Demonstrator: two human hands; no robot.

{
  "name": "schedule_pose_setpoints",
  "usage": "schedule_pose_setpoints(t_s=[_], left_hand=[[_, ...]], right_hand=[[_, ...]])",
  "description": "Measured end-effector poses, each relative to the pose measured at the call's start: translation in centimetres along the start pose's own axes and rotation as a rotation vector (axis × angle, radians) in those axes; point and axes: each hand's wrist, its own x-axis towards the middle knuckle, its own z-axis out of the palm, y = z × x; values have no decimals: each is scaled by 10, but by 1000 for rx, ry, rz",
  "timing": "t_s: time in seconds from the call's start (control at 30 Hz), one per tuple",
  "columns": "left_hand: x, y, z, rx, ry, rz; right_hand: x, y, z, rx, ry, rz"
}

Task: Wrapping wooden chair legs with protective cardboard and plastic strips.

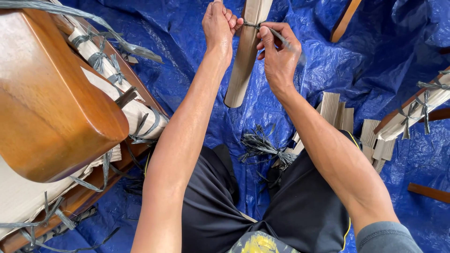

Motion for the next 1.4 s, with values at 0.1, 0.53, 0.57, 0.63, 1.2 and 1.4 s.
schedule_pose_setpoints(t_s=[0.1, 0.53, 0.57, 0.63, 1.2, 1.4], left_hand=[[3, 6, 3, -8, 13, -16], [-41, 33, 24, 271, 12, 179], [-48, 38, 29, 401, -15, 264], [-56, 44, 31, 507, -51, 356], [-88, 63, 57, 933, -349, 807], [-85, 67, 57, 1058, -386, 994]], right_hand=[[3, 1, 2, -44, 20, 2], [1, -12, 13, -416, 162, -366], [2, -11, 14, -447, 168, -401], [3, -11, 17, -434, 153, -402], [14, -14, 9, -476, -111, -429], [14, -24, 4, -509, -159, -451]])
